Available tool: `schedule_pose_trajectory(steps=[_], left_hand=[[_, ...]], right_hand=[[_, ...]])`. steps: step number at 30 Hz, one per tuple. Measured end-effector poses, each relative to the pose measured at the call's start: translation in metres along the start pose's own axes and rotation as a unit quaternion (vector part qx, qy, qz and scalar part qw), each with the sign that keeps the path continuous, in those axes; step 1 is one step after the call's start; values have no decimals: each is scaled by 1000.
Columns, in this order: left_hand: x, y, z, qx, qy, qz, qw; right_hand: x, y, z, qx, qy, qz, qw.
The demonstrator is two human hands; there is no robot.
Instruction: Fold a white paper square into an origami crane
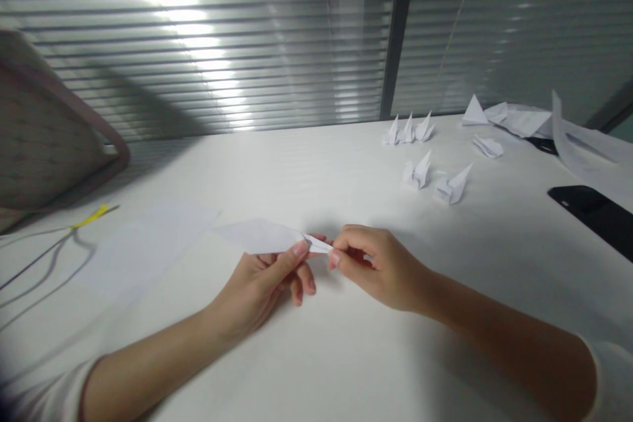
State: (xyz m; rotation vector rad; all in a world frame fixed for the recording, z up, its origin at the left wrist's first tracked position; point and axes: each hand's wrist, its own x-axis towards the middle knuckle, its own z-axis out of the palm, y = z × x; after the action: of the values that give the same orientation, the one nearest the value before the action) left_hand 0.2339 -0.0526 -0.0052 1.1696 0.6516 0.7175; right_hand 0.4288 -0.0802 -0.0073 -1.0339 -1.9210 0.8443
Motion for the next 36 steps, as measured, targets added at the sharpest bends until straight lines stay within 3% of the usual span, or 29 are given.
schedule_pose_trajectory(steps=[7, 13, 17, 25, 29, 36], left_hand=[[-2, 1, 2, -9, -2, -7, 1000], [0, 2, 2, -26, -28, -15, 999], [1, 1, 3, -26, -36, -24, 999], [-1, 7, -9, -33, 82, 0, 996], [-4, 11, -6, 43, 111, 27, 993], [-9, 10, 4, 210, 101, 40, 972]], right_hand=[[1, 0, -2, 12, -1, -2, 1000], [-1, 4, -2, 43, -44, 65, 996], [-1, 4, 1, 34, -28, 73, 996], [2, 3, -7, 5, -15, 66, 998], [2, 5, -4, 30, -43, 100, 994], [5, -3, 10, 41, 61, 84, 994]])
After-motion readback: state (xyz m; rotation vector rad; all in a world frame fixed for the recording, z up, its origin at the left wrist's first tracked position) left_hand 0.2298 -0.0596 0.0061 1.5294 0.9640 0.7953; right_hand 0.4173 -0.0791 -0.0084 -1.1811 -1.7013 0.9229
